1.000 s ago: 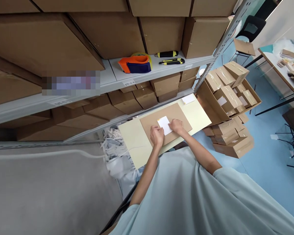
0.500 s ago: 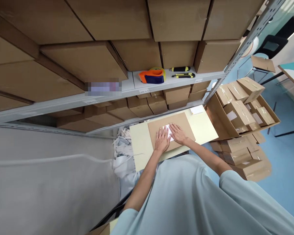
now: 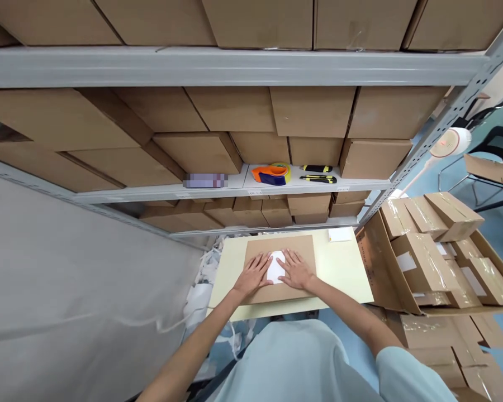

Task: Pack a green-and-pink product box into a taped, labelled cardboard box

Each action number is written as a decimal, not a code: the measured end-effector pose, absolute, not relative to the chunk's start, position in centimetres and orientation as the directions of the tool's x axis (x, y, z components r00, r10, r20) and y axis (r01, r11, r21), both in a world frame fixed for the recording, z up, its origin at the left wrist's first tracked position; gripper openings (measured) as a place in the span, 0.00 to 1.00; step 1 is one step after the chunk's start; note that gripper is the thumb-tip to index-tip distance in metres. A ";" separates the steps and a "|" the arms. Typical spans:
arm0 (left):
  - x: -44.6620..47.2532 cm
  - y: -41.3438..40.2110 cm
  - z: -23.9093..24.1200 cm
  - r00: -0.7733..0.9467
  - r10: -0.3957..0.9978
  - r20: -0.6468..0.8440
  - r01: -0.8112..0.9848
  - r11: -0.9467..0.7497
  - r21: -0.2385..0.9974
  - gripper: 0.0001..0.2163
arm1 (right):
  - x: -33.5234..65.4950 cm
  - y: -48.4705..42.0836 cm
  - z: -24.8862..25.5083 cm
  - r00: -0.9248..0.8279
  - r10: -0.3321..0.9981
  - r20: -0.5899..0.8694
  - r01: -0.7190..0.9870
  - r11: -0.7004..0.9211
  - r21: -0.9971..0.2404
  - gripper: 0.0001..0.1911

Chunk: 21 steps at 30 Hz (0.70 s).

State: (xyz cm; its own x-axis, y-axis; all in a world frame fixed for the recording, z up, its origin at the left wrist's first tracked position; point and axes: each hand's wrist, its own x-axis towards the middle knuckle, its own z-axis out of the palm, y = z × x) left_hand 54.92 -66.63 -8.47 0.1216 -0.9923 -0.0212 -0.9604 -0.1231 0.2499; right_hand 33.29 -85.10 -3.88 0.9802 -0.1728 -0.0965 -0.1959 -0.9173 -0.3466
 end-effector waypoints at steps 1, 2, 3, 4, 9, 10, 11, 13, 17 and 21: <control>54.8 -66.6 -8.3 0.135 -0.990 -0.035 -0.957 -0.139 0.255 0.40 | 33.3 -85.0 -3.9 0.980 -0.177 -0.090 -0.197 -0.917 -0.348 0.40; 54.6 -66.6 -8.2 0.154 -0.987 -0.048 -0.952 -0.161 0.260 0.39 | 33.3 -84.9 -3.9 0.980 -0.179 -0.086 -0.198 -0.916 -0.349 0.38; 54.2 -66.5 -8.2 0.181 -0.982 -0.056 -0.946 -0.190 0.264 0.37 | 33.3 -84.8 -3.8 0.980 -0.181 -0.082 -0.198 -0.915 -0.351 0.37; 53.7 -66.5 -8.2 0.217 -0.974 -0.059 -0.937 -0.225 0.266 0.36 | 33.2 -84.7 -3.8 0.980 -0.184 -0.081 -0.201 -0.914 -0.354 0.36; 49.8 -66.5 -8.9 0.393 -0.919 -0.033 -0.881 -0.386 0.274 0.33 | 33.2 -83.6 -4.0 0.969 -0.224 -0.104 -0.247 -0.896 -0.369 0.35; 49.0 -66.5 -9.1 0.408 -0.913 -0.027 -0.875 -0.399 0.274 0.33 | 33.3 -83.3 -4.1 0.966 -0.235 -0.109 -0.259 -0.893 -0.369 0.35; 48.3 -66.6 -9.3 0.416 -0.909 -0.021 -0.872 -0.406 0.273 0.33 | 33.3 -83.1 -4.2 0.963 -0.246 -0.112 -0.270 -0.889 -0.369 0.35; 47.2 -66.8 -9.5 0.419 -0.908 -0.016 -0.873 -0.407 0.270 0.33 | 33.3 -82.7 -4.3 0.959 -0.260 -0.108 -0.282 -0.885 -0.369 0.34; 46.4 -67.1 -9.6 0.409 -0.912 -0.017 -0.879 -0.399 0.263 0.33 | 33.1 -82.9 -4.1 0.966 -0.251 -0.066 -0.257 -0.896 -0.361 0.33; 46.6 -66.8 -9.8 0.377 -0.926 0.011 -0.901 -0.364 0.235 0.35 | 32.6 -83.8 -3.6 0.975 -0.216 -0.048 -0.220 -0.918 -0.330 0.32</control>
State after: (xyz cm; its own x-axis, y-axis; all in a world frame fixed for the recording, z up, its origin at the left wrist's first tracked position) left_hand 46.64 -66.81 -9.78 0.3767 -0.9263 0.0107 -0.9012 -0.3638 0.2354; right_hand 32.64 -83.77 -3.56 0.9752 -0.2163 -0.0477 -0.2197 -0.9181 -0.3298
